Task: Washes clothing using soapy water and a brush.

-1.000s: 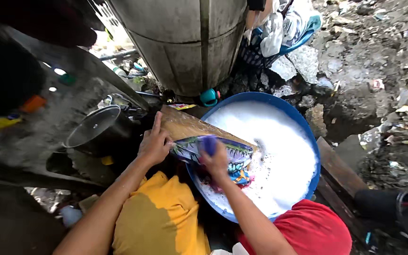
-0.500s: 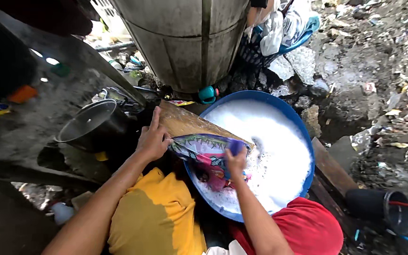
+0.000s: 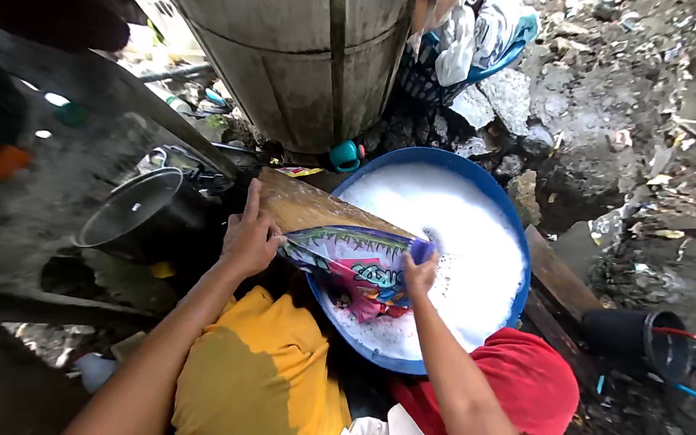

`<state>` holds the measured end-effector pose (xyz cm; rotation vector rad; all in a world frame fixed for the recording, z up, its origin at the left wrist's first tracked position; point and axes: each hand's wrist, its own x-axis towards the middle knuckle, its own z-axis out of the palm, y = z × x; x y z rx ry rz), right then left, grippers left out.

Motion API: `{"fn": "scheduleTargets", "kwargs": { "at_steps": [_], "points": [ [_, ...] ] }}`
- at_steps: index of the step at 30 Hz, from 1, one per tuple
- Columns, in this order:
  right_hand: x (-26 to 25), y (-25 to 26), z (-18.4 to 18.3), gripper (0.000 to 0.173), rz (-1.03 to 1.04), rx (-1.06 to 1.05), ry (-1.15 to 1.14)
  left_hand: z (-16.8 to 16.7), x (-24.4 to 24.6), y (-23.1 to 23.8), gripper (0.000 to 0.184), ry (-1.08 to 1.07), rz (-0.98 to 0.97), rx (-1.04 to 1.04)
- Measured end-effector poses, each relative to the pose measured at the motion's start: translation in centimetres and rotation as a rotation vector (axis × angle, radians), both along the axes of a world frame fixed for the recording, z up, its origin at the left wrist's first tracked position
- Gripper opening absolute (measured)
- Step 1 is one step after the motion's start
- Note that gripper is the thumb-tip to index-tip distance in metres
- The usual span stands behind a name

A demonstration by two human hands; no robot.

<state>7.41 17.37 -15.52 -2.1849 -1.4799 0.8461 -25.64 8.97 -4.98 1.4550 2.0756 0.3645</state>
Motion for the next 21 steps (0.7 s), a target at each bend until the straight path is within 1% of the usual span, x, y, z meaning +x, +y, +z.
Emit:
{"fn": "scheduleTargets", "kwargs": {
  "at_steps": [1,2,3,5,6,7,8,9,10,12,13,14,15,16,17,18,20,21],
  "points": [
    [0.8,0.6,0.4,0.075,-0.084,-0.049,0.001,0.1,0.1,0.0,0.018,0.002,-0.002,-0.008],
    [-0.5,0.6,1.8,0.074,-0.095,-0.044,0.052,0.3,0.2,0.1,0.018,0.006,0.001,-0.008],
    [-3.7,0.0,3.7,0.073,-0.027,-0.001,0.133,0.4,0.2,0.2,0.018,0.009,0.01,-0.006],
    [-12.7,-3.3,6.5,0.067,0.226,0.107,0.247,0.5,0.2,0.2,0.017,0.011,0.021,-0.022],
    [-16.4,-5.2,7.8,0.067,0.385,0.103,0.249,0.5,0.3,0.1,0.016,0.012,0.016,-0.033],
    [-18.4,-6.3,8.6,0.07,0.532,0.091,0.228,0.6,0.3,0.0,0.019,0.011,0.012,-0.034],
    [-18.5,-6.3,8.6,0.07,0.609,0.091,0.206,0.5,0.1,0.0,0.019,0.015,0.006,-0.037],
    [-16.8,-5.6,7.9,0.07,0.609,0.101,0.192,0.5,0.1,0.1,0.016,0.021,0.004,-0.037],
    [-13.7,-4.4,6.3,0.07,0.538,0.109,0.183,0.4,0.0,0.2,0.016,0.02,0.008,-0.035],
    [-5.3,-1.4,2.2,0.072,0.27,0.088,0.128,0.3,0.1,0.1,0.017,0.008,0.017,-0.032],
    [-1.6,0.1,0.7,0.073,0.124,0.056,0.079,0.2,0.1,0.1,0.017,0.006,0.014,-0.026],
    [0.9,1.2,-0.2,0.075,-0.007,0.013,0.044,0.2,0.1,0.1,0.017,0.005,0.01,-0.022],
    [1.5,2.0,-0.2,0.075,-0.087,-0.017,0.036,0.3,0.2,0.2,0.017,0.009,0.01,-0.028],
    [0.1,2.1,0.6,0.074,-0.095,-0.003,0.052,0.4,0.2,0.3,0.018,0.01,0.014,-0.036],
    [-3.2,1.7,2.0,0.073,-0.035,0.051,0.103,0.5,0.3,0.5,0.017,0.008,0.019,-0.041],
    [-7.6,0.5,3.5,0.07,0.069,0.108,0.156,0.5,0.3,0.5,0.016,0.011,0.023,-0.053],
    [-16.1,-3.2,7.0,0.064,0.357,0.139,0.211,0.6,0.4,0.2,0.014,0.022,0.027,-0.068],
    [-18.3,-4.3,8.3,0.065,0.508,0.143,0.204,0.7,0.4,0.2,0.014,0.024,0.026,-0.061]
  ]
}}
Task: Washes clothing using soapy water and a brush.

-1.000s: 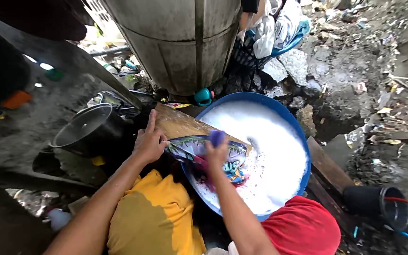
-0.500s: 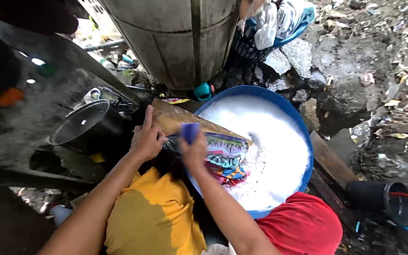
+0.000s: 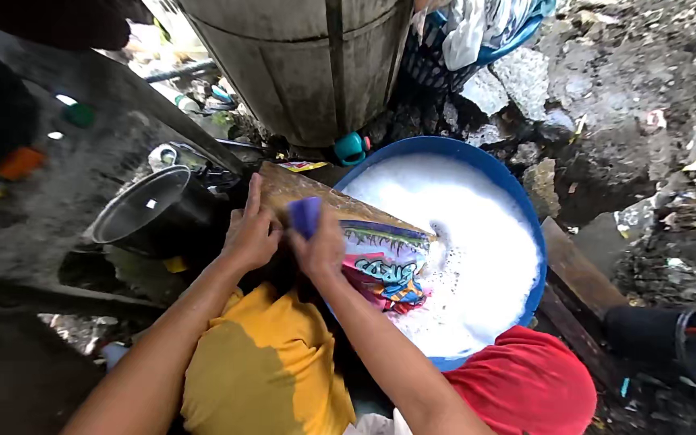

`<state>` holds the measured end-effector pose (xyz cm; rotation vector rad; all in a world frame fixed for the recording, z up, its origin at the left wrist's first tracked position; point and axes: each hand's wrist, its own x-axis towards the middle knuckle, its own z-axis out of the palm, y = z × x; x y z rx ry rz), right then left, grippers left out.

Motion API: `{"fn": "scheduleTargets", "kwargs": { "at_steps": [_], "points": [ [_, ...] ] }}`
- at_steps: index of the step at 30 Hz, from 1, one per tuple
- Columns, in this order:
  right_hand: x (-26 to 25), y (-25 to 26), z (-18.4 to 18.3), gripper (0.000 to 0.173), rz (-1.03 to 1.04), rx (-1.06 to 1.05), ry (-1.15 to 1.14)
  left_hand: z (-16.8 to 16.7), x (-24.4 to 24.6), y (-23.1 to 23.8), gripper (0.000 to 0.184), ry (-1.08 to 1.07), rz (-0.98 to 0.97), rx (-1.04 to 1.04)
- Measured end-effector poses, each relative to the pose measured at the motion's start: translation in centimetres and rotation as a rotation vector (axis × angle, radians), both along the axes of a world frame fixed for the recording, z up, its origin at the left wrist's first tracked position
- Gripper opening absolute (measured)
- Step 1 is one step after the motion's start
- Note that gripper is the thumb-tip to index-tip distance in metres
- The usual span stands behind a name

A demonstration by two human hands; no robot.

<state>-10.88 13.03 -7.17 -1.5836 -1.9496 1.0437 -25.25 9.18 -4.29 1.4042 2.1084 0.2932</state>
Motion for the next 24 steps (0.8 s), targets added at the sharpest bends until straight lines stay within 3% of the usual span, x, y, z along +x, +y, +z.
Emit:
{"fn": "scheduleTargets", "kwargs": {
  "at_steps": [2,3,7,8,10,14,16,17,21,22,24],
  "points": [
    [1.1,0.4,0.1,0.063,0.101,0.044,-0.004,-0.1,0.0,0.1,0.014,-0.001,-0.013,0.027],
    [3.8,1.7,-0.9,0.062,0.036,0.039,0.008,-0.2,-0.1,0.1,0.014,-0.004,-0.017,0.036],
    [17.7,7.1,-6.9,0.072,-0.482,-0.138,-0.145,-0.3,-0.4,0.1,0.016,-0.007,-0.029,0.025],
    [18.2,7.8,-6.7,0.073,-0.552,-0.184,-0.164,-0.3,-0.3,0.2,0.016,-0.007,-0.035,0.027],
    [13.9,7.1,-4.9,0.073,-0.49,-0.133,-0.091,-0.2,-0.3,0.3,0.016,-0.005,-0.034,0.037],
    [0.4,0.1,-0.5,0.068,-0.018,0.007,-0.007,-0.2,-0.4,0.0,0.015,0.0,-0.037,0.04],
    [1.9,0.0,-0.5,0.067,0.093,0.022,-0.026,-0.3,-0.4,0.0,0.015,0.007,-0.053,0.049],
    [4.9,1.0,-1.5,0.067,0.035,-0.011,-0.022,-0.3,-0.3,0.1,0.016,0.007,-0.049,0.043],
    [19.0,5.5,-8.2,0.074,-0.482,-0.158,-0.127,-0.1,-0.2,0.2,0.016,0.002,-0.035,0.022],
    [19.7,6.1,-7.8,0.073,-0.545,-0.19,-0.138,-0.1,-0.2,0.3,0.016,0.003,-0.035,0.028],
    [15.9,5.2,-4.9,0.072,-0.494,-0.189,-0.084,0.0,0.0,0.2,0.016,0.003,-0.034,0.035]
  ]
}}
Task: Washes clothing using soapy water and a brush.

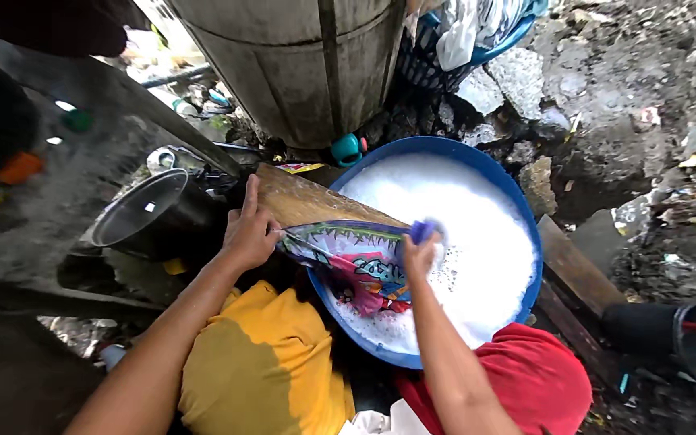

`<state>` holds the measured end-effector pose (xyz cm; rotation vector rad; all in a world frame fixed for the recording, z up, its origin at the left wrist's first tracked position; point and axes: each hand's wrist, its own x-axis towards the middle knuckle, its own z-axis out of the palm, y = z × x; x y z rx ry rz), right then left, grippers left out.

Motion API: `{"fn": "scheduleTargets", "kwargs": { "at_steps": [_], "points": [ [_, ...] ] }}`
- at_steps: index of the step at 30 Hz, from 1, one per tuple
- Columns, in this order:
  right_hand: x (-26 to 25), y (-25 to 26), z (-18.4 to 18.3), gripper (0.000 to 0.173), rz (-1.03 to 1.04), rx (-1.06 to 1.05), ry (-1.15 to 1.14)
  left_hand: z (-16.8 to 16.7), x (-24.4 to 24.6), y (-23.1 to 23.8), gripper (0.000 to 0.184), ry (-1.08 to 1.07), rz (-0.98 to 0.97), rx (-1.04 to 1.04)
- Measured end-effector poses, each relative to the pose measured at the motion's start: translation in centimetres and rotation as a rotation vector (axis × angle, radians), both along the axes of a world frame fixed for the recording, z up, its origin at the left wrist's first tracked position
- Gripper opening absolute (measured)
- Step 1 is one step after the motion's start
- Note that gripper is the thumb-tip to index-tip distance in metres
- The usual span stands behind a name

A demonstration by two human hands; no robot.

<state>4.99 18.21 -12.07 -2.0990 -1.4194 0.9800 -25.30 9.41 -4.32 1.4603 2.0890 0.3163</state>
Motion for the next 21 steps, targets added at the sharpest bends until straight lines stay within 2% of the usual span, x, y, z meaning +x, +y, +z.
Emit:
{"fn": "scheduleTargets", "kwargs": {
  "at_steps": [3,5,7,10,12,13,15,17,18,20,21],
  "points": [
    [-11.1,-5.7,3.8,0.067,0.345,0.1,0.059,0.0,0.0,-0.1,0.017,0.005,0.013,-0.02],
    [-13.7,-8.1,3.7,0.066,0.588,0.202,0.018,0.1,0.0,-0.1,0.015,0.003,0.013,-0.029],
    [-9.7,-7.0,1.9,0.063,0.589,0.2,-0.02,-0.2,-0.1,-0.1,0.016,0.017,-0.001,-0.022],
    [1.8,-2.6,-2.2,0.07,0.217,0.034,-0.109,-0.3,-0.3,-0.2,0.016,0.018,-0.005,-0.004],
    [7.1,0.3,-2.3,0.076,0.123,-0.109,-0.135,0.0,-0.1,-0.1,0.016,0.013,-0.013,-0.021],
    [8.3,1.3,-1.7,0.074,0.15,-0.141,-0.086,0.1,-0.1,0.0,0.016,0.012,-0.014,-0.019],
    [7.6,1.4,0.4,0.063,0.355,-0.18,0.115,0.2,-0.3,0.0,0.017,0.008,-0.012,0.007],
    [5.1,-1.4,3.2,0.059,0.751,-0.335,0.257,0.1,-0.3,0.0,0.017,0.006,-0.007,-0.006],
    [4.1,-3.1,3.2,0.06,0.973,-0.427,0.245,0.0,-0.3,0.0,0.017,0.007,-0.006,-0.008],
    [3.4,-6.3,-0.8,0.067,1.258,-0.541,0.064,0.0,-0.2,-0.1,0.016,0.005,-0.001,-0.017],
    [3.4,-7.3,-3.1,0.068,1.294,-0.577,-0.056,0.1,-0.2,0.0,0.017,0.01,0.0,-0.019]
  ]
}}
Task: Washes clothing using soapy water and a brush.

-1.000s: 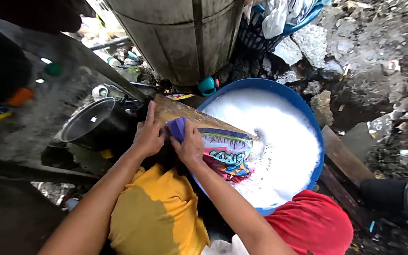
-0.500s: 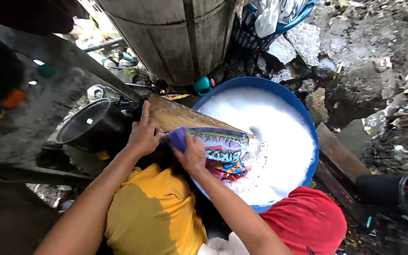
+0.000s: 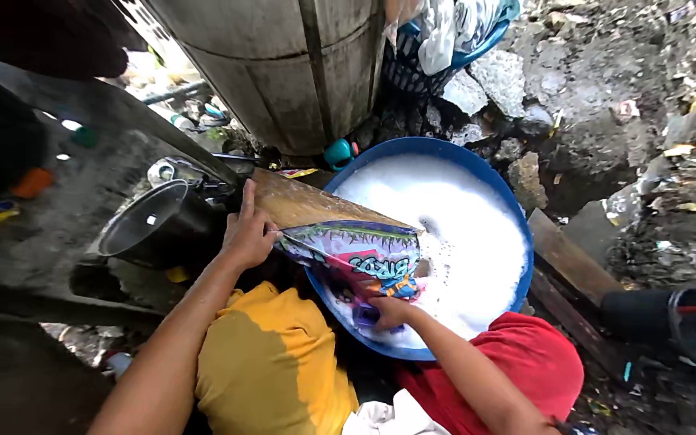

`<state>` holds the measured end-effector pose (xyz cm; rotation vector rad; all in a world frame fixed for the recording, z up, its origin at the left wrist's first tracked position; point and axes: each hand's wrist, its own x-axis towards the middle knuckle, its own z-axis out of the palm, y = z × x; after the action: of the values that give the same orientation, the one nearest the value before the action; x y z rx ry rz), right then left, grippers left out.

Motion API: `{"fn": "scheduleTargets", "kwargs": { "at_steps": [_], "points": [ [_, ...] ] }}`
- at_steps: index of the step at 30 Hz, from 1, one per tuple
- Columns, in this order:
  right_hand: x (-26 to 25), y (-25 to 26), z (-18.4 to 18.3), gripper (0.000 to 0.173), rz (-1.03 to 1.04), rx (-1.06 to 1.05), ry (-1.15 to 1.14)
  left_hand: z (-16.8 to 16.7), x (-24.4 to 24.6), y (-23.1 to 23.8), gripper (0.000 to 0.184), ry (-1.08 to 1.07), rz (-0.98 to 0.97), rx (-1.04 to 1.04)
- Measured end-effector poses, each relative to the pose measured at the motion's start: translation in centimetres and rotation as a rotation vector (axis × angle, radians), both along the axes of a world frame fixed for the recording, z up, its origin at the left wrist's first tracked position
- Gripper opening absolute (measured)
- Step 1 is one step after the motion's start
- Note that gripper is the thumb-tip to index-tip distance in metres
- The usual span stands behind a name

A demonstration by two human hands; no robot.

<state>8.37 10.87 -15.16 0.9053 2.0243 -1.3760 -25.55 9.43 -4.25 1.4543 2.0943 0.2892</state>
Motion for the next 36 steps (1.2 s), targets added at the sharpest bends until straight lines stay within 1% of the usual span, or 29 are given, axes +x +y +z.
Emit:
{"fn": "scheduleTargets", "kwargs": {
  "at_steps": [1,3,5,7,8,9,10,11,12,13,15,16,17,19,20,21,22,23,25,26,27,28,29,30,31,33,34,35,36],
  "points": [
    [0.1,-0.8,-1.8,0.072,0.004,0.033,-0.099,0.0,-0.1,0.0,0.017,0.006,-0.002,-0.002],
    [0.5,-2.5,-3.9,0.069,-0.11,0.093,-0.257,-0.1,-0.2,0.0,0.018,0.013,-0.007,-0.01],
    [0.0,-3.5,-3.8,0.061,-0.176,0.133,-0.348,-0.2,-0.1,0.0,0.017,0.005,-0.003,-0.007],
    [-0.7,-2.8,-2.2,0.052,-0.147,0.011,-0.355,-0.3,-0.3,0.0,0.017,0.014,-0.005,-0.01],
    [-0.5,-1.8,-1.0,0.047,-0.167,-0.086,-0.276,-0.3,-0.3,0.0,0.017,0.017,-0.008,-0.012],
    [0.2,-0.6,0.1,0.04,-0.218,-0.199,-0.115,-0.3,-0.2,0.1,0.017,0.015,-0.009,-0.009],
    [1.2,0.5,1.1,0.038,-0.287,-0.344,0.102,-0.3,-0.1,0.1,0.017,0.011,-0.008,-0.005],
    [1.6,1.6,2.4,0.045,-0.382,-0.471,0.291,-0.3,-0.1,0.1,0.016,0.009,-0.002,-0.004],
    [1.4,2.4,3.9,0.051,-0.497,-0.536,0.429,-0.3,-0.2,0.2,0.016,0.006,0.001,-0.006],
    [0.6,3.0,5.2,0.053,-0.632,-0.52,0.523,-0.4,-0.2,0.1,0.016,0.001,0.003,-0.011],
    [-3.8,3.7,7.0,0.051,-0.879,-0.307,0.61,-0.4,0.0,0.1,0.016,-0.003,0.005,-0.019],
    [-7.2,3.6,7.6,0.054,-0.957,-0.147,0.622,-0.3,0.1,0.1,0.016,0.001,0.003,-0.015],
    [-10.7,2.9,8.4,0.06,-0.968,0.025,0.598,-0.2,0.1,0.0,0.016,0.01,0.0,-0.014],
    [-16.4,1.0,9.8,0.07,-0.819,0.335,0.485,0.0,0.0,-0.1,0.015,0.032,0.001,-0.021],
    [-17.6,0.1,9.5,0.072,-0.704,0.461,0.449,0.1,-0.1,0.0,0.015,0.04,0.0,-0.043],
    [-17.5,-0.3,8.5,0.071,-0.626,0.574,0.426,-0.1,-0.1,0.0,0.014,0.032,0.002,-0.049],
    [-16.1,0.0,7.0,0.07,-0.61,0.65,0.38,-0.2,-0.1,0.0,0.013,0.026,0.003,-0.048],
    [-13.3,0.9,5.2,0.068,-0.678,0.69,0.336,-0.2,-0.1,0.0,0.015,0.028,-0.001,-0.041],
    [-5.3,3.6,1.2,0.069,-0.973,0.688,0.193,-0.4,-0.2,0.1,0.018,0.028,-0.005,-0.023],
    [-1.5,4.9,-0.3,0.072,-1.12,0.682,0.092,-0.3,-0.1,0.1,0.018,0.027,-0.004,-0.03],
    [1.1,6.0,-0.8,0.076,-1.234,0.644,-0.017,-0.1,-0.1,0.1,0.017,0.029,-0.005,-0.041],
    [2.1,6.6,-0.5,0.079,-1.315,0.61,-0.068,0.0,0.0,0.3,0.016,0.03,-0.009,-0.049],
    [1.2,6.7,0.2,0.079,-1.357,0.602,-0.059,0.1,0.0,0.4,0.016,0.034,-0.011,-0.054],
    [-1.3,6.1,1.6,0.077,-1.344,0.602,0.016,0.2,0.1,0.4,0.015,0.031,-0.01,-0.046],
    [-5.2,4.9,3.0,0.073,-1.273,0.609,0.131,0.2,0.0,0.4,0.015,0.03,-0.005,-0.037],
    [-13.5,0.9,5.6,0.064,-0.997,0.605,0.292,0.0,-0.2,0.2,0.015,0.024,-0.005,-0.041],
    [-16.3,-0.8,6.8,0.067,-0.835,0.568,0.304,-0.1,-0.1,0.1,0.013,0.019,-0.004,-0.05],
    [-17.6,-1.5,7.5,0.068,-0.728,0.552,0.322,0.0,-0.1,0.1,0.011,0.018,-0.002,-0.05],
    [-17.2,-1.4,7.1,0.069,-0.683,0.574,0.326,0.0,-0.2,0.1,0.012,0.022,-0.002,-0.047]
  ]
}}
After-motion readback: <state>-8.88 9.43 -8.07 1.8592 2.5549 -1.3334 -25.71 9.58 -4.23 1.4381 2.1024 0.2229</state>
